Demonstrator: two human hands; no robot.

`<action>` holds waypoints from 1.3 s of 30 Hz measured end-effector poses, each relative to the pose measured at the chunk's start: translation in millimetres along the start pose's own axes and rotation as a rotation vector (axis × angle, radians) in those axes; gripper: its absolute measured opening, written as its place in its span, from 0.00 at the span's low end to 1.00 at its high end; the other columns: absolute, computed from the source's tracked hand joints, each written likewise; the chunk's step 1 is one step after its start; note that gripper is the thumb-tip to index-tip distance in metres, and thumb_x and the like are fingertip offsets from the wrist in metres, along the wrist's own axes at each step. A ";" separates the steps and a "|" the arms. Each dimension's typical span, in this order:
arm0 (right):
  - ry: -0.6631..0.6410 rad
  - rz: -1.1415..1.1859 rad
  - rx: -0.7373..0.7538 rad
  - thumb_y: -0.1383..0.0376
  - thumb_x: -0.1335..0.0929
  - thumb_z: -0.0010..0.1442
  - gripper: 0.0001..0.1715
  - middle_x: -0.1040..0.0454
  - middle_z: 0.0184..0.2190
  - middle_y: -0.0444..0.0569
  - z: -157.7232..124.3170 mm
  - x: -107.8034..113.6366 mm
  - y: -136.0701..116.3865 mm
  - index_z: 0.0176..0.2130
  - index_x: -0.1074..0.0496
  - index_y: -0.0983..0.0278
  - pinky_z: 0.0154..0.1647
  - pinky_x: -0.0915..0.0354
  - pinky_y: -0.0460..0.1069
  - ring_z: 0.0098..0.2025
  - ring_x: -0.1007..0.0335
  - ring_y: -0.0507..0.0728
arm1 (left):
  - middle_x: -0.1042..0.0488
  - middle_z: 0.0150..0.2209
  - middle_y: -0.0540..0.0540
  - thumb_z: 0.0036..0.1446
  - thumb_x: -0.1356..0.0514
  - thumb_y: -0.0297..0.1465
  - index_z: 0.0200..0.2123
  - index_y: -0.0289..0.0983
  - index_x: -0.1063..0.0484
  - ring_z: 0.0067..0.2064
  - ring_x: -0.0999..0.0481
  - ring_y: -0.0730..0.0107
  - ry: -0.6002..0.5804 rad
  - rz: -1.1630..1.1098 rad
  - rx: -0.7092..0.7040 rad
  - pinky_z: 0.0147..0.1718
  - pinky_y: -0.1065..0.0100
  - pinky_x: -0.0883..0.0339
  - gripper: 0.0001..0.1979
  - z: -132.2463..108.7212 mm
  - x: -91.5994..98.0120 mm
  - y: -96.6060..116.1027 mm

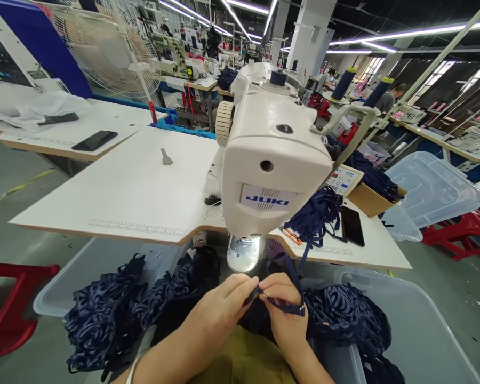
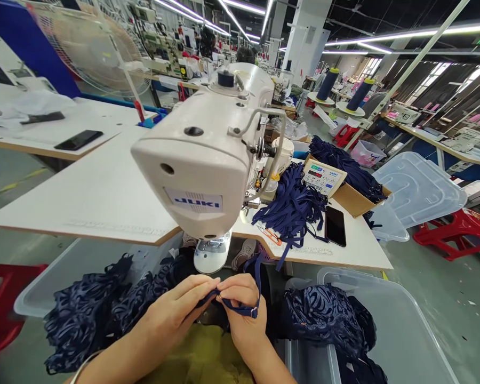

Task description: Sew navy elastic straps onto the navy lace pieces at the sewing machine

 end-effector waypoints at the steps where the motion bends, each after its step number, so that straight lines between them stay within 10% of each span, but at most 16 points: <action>1: -0.008 -0.003 0.011 0.79 0.32 0.57 0.18 0.27 0.35 0.41 -0.9 -0.6 -0.5 0.39 0.28 0.55 0.39 0.33 0.48 0.38 0.30 0.52 | 0.28 0.42 0.42 0.67 0.54 0.27 0.54 0.33 0.38 0.41 0.24 0.74 0.004 -0.002 -0.004 0.41 0.78 0.29 0.15 0.0 0.2 0.6; 9: -0.078 -0.133 0.016 0.77 0.32 0.57 0.18 0.26 0.35 0.41 0.1 -2.2 -4.5 0.41 0.31 0.54 0.38 0.34 0.47 0.37 0.30 0.52 | 0.27 0.40 0.45 0.66 0.51 0.26 0.51 0.37 0.34 0.39 0.25 0.74 -0.007 -0.228 0.113 0.39 0.77 0.30 0.13 -0.4 0.0 -8.6; 19: -0.327 -0.408 -0.405 0.66 0.34 0.62 0.04 0.27 0.35 0.44 19.3 -26.8 36.9 0.39 0.30 0.59 0.40 0.35 0.48 0.37 0.31 0.54 | 0.30 0.20 0.51 0.62 0.48 0.46 0.25 0.36 0.31 0.23 0.30 0.73 -0.159 -0.524 0.837 0.22 0.74 0.36 0.22 -30.6 -29.3 -70.1; 24: -0.302 -0.441 -0.386 0.66 0.35 0.61 0.12 0.30 0.41 0.46 24.7 -34.6 38.8 0.46 0.33 0.57 0.44 0.36 0.50 0.42 0.34 0.56 | 0.27 0.32 0.48 0.60 0.43 0.44 0.33 0.37 0.29 0.34 0.26 0.68 0.140 0.025 0.526 0.33 0.70 0.32 0.15 -19.2 18.6 -69.3; 28: -0.210 -0.430 -0.473 0.65 0.34 0.58 0.16 0.36 0.36 0.45 31.0 -27.1 45.8 0.48 0.36 0.60 0.38 0.35 0.50 0.33 0.37 0.53 | 0.25 0.43 0.40 0.56 0.36 0.32 0.47 0.33 0.31 0.46 0.26 0.63 0.430 0.411 0.094 0.49 0.64 0.34 0.16 -16.9 50.1 -21.5; 31: -0.157 -0.374 -0.510 0.65 0.33 0.57 0.16 0.37 0.32 0.43 37.2 -22.4 54.4 0.46 0.37 0.62 0.38 0.34 0.50 0.31 0.38 0.53 | 0.23 0.46 0.45 0.59 0.40 0.26 0.51 0.35 0.31 0.50 0.26 0.69 0.253 0.453 -0.157 0.57 0.66 0.44 0.16 -10.7 31.1 0.9; 39: -0.192 -0.135 -0.629 0.62 0.33 0.58 0.13 0.32 0.31 0.43 39.9 -23.7 75.8 0.42 0.39 0.61 0.36 0.35 0.48 0.33 0.34 0.53 | 0.23 0.49 0.51 0.68 0.57 0.23 0.54 0.42 0.33 0.53 0.29 0.74 0.062 0.454 -0.116 0.57 0.66 0.55 0.20 -7.8 8.6 -20.2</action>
Point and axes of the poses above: each hand's wrist, its own z-axis towards the middle knuckle, its own x-axis out of the back of the hand, y = z × x, the point moved 10 cm from there along z, towards the middle knuckle
